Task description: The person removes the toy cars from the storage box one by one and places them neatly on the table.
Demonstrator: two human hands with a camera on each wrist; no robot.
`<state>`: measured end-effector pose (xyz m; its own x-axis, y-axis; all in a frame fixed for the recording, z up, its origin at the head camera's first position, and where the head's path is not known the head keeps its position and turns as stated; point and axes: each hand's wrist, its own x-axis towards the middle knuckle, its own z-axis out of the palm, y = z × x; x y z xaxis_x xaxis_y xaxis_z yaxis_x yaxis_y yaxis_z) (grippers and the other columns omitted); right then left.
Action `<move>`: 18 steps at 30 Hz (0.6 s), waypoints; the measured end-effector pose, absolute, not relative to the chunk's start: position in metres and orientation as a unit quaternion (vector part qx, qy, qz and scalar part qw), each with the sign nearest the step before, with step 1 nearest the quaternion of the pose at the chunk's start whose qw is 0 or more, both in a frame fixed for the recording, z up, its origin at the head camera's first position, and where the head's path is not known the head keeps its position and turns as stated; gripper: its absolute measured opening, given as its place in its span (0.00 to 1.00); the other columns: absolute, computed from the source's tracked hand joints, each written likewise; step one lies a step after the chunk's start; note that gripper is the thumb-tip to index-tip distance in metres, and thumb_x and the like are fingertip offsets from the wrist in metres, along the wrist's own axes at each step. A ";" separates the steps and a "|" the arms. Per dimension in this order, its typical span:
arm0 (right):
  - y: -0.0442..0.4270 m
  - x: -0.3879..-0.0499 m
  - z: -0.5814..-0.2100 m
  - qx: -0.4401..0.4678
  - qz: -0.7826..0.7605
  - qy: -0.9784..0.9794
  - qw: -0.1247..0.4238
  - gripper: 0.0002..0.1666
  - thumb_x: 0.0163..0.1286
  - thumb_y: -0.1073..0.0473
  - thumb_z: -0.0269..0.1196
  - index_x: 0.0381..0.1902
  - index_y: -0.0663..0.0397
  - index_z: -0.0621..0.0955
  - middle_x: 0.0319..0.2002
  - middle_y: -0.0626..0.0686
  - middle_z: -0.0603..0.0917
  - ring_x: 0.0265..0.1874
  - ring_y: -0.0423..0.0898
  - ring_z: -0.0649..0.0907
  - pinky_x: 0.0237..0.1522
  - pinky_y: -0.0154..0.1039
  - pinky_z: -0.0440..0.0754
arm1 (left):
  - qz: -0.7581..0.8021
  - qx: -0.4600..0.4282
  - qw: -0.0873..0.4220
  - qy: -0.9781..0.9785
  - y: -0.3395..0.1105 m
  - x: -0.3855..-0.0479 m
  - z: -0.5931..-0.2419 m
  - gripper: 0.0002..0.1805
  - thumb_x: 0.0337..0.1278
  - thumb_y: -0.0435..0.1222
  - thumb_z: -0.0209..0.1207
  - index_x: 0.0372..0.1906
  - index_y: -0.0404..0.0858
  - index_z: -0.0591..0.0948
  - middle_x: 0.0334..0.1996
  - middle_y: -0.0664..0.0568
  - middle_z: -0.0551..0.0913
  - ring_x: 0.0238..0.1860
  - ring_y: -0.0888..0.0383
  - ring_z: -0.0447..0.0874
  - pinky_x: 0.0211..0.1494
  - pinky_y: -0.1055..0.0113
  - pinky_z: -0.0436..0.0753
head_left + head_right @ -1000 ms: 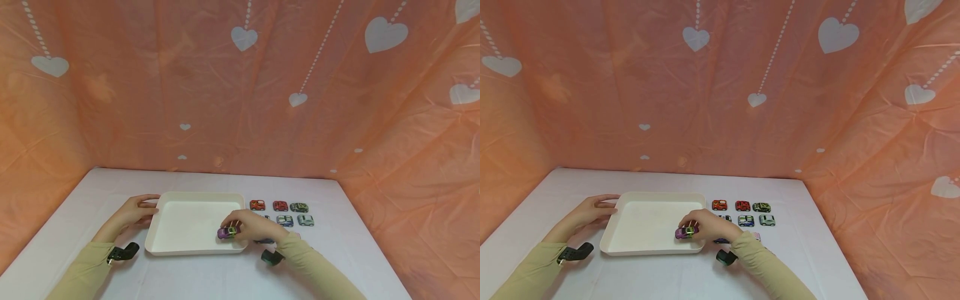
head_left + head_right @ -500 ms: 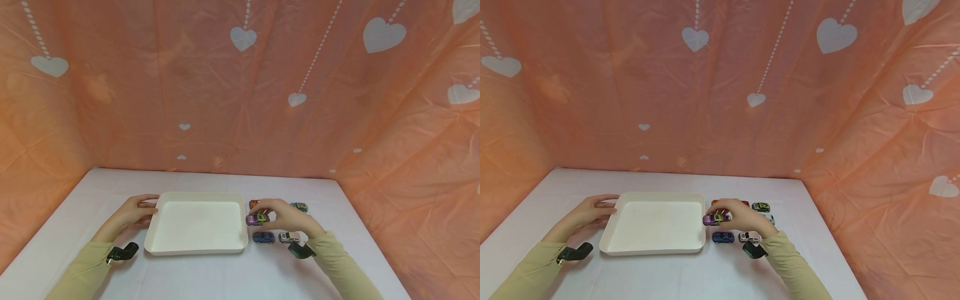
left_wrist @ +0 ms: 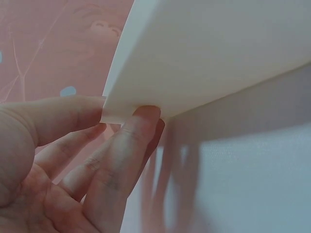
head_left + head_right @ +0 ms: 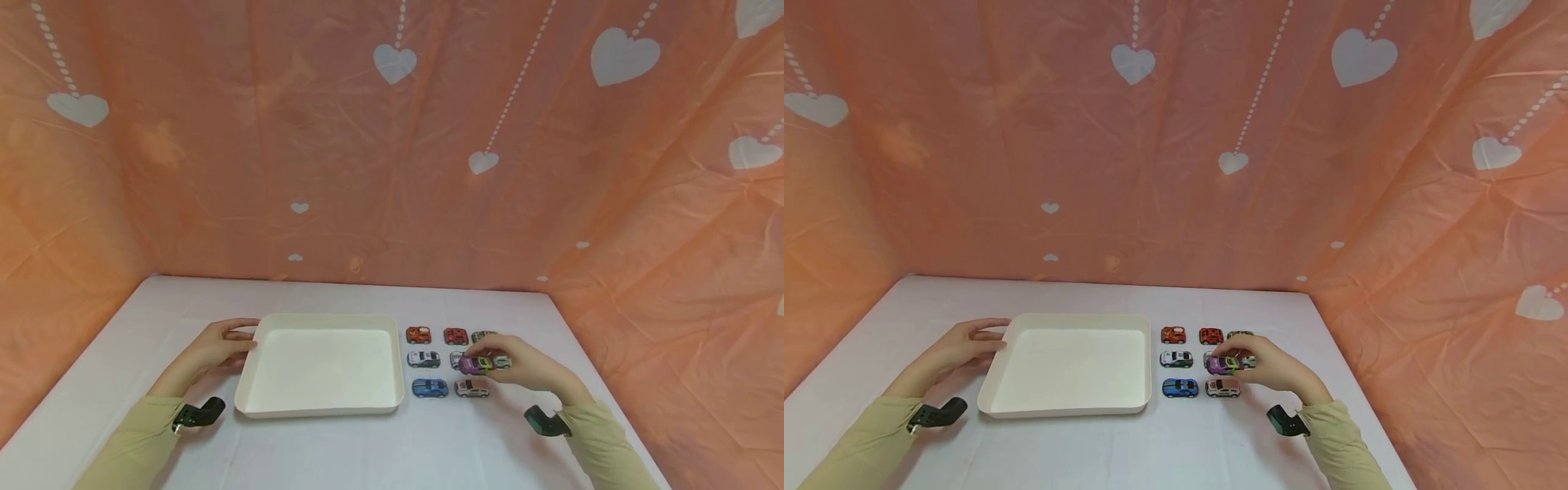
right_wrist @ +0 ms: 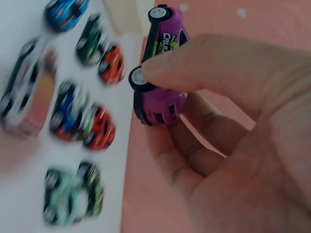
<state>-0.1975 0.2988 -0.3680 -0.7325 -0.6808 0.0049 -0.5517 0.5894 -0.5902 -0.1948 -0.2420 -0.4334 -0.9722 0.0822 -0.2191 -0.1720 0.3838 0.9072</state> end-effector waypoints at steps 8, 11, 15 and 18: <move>0.340 -0.194 -0.381 -0.332 -0.299 0.887 0.119 0.26 0.57 0.73 0.65 0.53 0.50 0.80 0.50 0.48 0.81 0.50 0.45 0.79 0.54 0.42 0.76 | 0.555 -0.031 0.116 0.823 -0.242 -0.194 -0.433 0.34 0.60 0.31 0.61 0.68 0.27 0.62 0.57 0.27 0.72 0.39 0.55 0.83 0.35 0.63 0.83; 0.350 -0.194 -0.386 -0.320 -0.302 0.889 0.128 0.25 0.57 0.73 0.64 0.52 0.51 0.80 0.51 0.50 0.81 0.52 0.46 0.78 0.54 0.41 0.76 | 0.555 -0.030 0.114 0.823 -0.242 -0.195 -0.433 0.34 0.60 0.31 0.61 0.68 0.27 0.62 0.57 0.27 0.72 0.39 0.55 0.83 0.35 0.63 0.83; 0.360 -0.194 -0.394 -0.314 -0.301 0.892 0.128 0.24 0.57 0.71 0.66 0.51 0.51 0.81 0.51 0.51 0.81 0.52 0.45 0.77 0.54 0.38 0.76 | 0.554 -0.033 0.115 0.824 -0.241 -0.195 -0.432 0.34 0.60 0.31 0.61 0.68 0.28 0.62 0.57 0.27 0.72 0.39 0.55 0.83 0.35 0.63 0.83; 0.363 -0.194 -0.401 -0.327 -0.299 0.889 0.118 0.23 0.55 0.72 0.66 0.50 0.53 0.81 0.50 0.52 0.82 0.51 0.44 0.78 0.53 0.37 0.76 | 0.553 -0.039 0.115 0.824 -0.241 -0.195 -0.432 0.33 0.60 0.31 0.61 0.68 0.29 0.62 0.58 0.27 0.71 0.39 0.55 0.82 0.35 0.62 0.83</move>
